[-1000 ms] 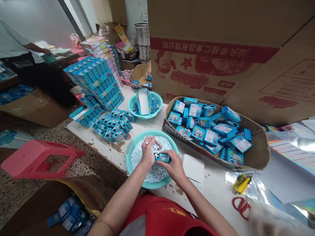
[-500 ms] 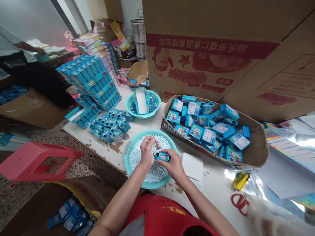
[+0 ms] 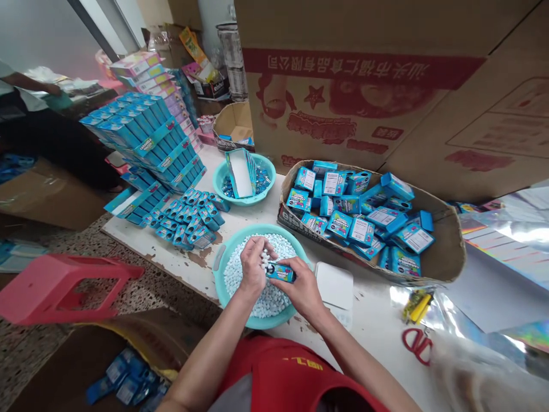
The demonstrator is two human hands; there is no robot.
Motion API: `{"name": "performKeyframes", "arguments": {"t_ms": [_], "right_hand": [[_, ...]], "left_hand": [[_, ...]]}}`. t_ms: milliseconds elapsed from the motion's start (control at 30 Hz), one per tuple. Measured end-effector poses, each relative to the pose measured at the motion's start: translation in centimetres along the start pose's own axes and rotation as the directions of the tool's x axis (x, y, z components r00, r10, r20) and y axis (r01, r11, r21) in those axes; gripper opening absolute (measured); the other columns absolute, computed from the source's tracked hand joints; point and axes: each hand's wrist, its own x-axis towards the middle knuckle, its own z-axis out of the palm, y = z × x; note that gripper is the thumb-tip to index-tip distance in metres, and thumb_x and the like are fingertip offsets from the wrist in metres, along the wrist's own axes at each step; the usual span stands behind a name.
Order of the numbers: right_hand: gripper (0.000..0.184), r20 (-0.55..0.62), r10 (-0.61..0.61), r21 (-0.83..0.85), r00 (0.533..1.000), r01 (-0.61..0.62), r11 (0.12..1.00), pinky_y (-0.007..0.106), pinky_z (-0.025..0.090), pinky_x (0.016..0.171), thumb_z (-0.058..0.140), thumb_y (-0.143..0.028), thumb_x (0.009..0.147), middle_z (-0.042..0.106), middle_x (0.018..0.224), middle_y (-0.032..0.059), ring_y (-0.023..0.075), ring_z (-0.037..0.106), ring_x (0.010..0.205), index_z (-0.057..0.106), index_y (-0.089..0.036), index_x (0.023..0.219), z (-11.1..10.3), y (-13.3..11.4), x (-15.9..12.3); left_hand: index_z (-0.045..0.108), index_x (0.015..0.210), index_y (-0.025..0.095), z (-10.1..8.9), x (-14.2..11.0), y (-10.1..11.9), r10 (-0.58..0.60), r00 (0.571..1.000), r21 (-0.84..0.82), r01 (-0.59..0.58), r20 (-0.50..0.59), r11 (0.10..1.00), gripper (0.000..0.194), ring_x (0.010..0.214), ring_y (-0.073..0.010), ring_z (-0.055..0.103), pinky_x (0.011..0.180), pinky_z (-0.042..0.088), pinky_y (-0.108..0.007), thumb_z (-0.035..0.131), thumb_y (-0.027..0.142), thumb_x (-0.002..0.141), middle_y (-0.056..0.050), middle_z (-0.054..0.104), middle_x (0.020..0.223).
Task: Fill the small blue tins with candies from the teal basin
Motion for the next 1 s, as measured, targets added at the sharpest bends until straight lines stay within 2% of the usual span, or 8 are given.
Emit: {"name": "performKeyframes", "arguments": {"t_ms": [433,533,600,667,767,867,933,1000], "right_hand": [[0.03,-0.011,0.055,0.088,0.998,-0.054,0.995,0.036,0.045,0.078,0.076,-0.028,0.065,0.064,0.088,0.0031,0.0244,0.059,0.088,0.066,-0.022,0.093,0.6,0.9,0.4],[0.031,-0.022,0.092,0.162,0.995,-0.088,0.983,0.036,0.045,0.078,0.078,-0.034,0.063,0.064,0.087,0.003,0.024,0.06,0.086,0.066,-0.022,0.089,0.0,1.2,0.1],[0.033,-0.046,0.098,0.208,0.994,-0.086,0.974,0.036,0.045,0.079,0.078,-0.038,0.063,0.064,0.089,0.0036,0.0241,0.06,0.087,0.066,-0.022,0.088,-1.0,1.1,-0.5],[0.035,-0.06,0.084,0.243,0.995,-0.067,0.968,0.035,0.046,0.079,0.078,-0.041,0.064,0.064,0.092,0.004,0.0237,0.06,0.088,0.066,-0.023,0.091,-2.3,0.9,-1.3],[0.036,-0.074,0.092,0.255,0.993,-0.071,0.964,0.034,0.047,0.076,0.079,-0.044,0.064,0.063,0.089,0.0041,0.0231,0.06,0.085,0.067,-0.023,0.091,-4.0,0.4,-2.2],[0.035,-0.115,0.091,0.232,0.989,-0.062,0.971,0.034,0.047,0.075,0.078,-0.045,0.065,0.062,0.088,0.0041,0.0228,0.059,0.084,0.067,-0.023,0.09,-4.8,0.3,-2.3],[0.034,-0.144,0.066,0.209,0.987,-0.035,0.977,0.034,0.047,0.076,0.076,-0.044,0.067,0.062,0.089,0.0039,0.0223,0.059,0.085,0.066,-0.023,0.092,-4.9,0.6,-2.0],[0.033,-0.155,0.057,0.184,0.986,-0.028,0.983,0.034,0.047,0.076,0.076,-0.044,0.068,0.062,0.089,0.0035,0.022,0.059,0.084,0.066,-0.023,0.092,-4.7,0.9,-1.7]], "left_hand": [[0.053,0.072,0.018,0.6,-0.6,0.2,-0.041,0.997,0.033,0.039,0.061,0.999,0.026,0.052,-0.0153,0.059,0.059,0.048,-0.029,0.059,0.043,0.074,0.001,0.057,0.051],[0.052,0.075,0.018,-0.2,0.1,0.3,-0.015,0.999,0.057,0.013,0.041,0.998,0.028,0.054,-0.0148,0.06,0.061,0.049,-0.028,0.055,0.046,0.076,0.002,0.056,0.055],[0.053,0.077,0.019,-1.7,1.0,-0.1,-0.021,1.0,0.206,0.019,0.008,0.978,0.03,0.053,-0.014,0.058,0.058,0.048,-0.028,0.05,0.048,0.08,0.002,0.057,0.06],[0.056,0.078,0.02,-3.7,1.6,-0.9,-0.022,0.999,0.52,-0.002,0.041,0.854,0.03,0.056,-0.0151,0.06,0.059,0.049,-0.03,0.048,0.048,0.081,-0.001,0.062,0.071],[0.064,0.085,0.021,-6.4,1.5,-3.4,0.067,0.978,0.898,-0.209,0.198,0.387,0.024,0.086,-0.0227,0.063,0.078,0.049,-0.037,0.05,0.04,0.083,-0.008,0.064,0.102],[0.063,0.107,0.023,-7.4,0.1,-6.7,0.118,0.903,0.908,-0.418,0.414,0.014,0.03,0.115,-0.0275,0.051,0.096,0.039,-0.042,0.049,0.039,0.086,-0.011,0.055,0.126],[0.058,0.118,0.023,-7.3,-0.6,-8.6,0.056,0.843,0.843,-0.528,0.535,-0.109,0.041,0.122,-0.0296,0.043,0.1,0.035,-0.045,0.053,0.044,0.084,-0.012,0.049,0.133],[0.057,0.12,0.024,-6.9,-0.6,-9.7,0.001,0.821,0.809,-0.563,0.571,-0.168,0.044,0.122,-0.0315,0.042,0.097,0.035,-0.048,0.053,0.047,0.083,-0.012,0.048,0.134]]}}
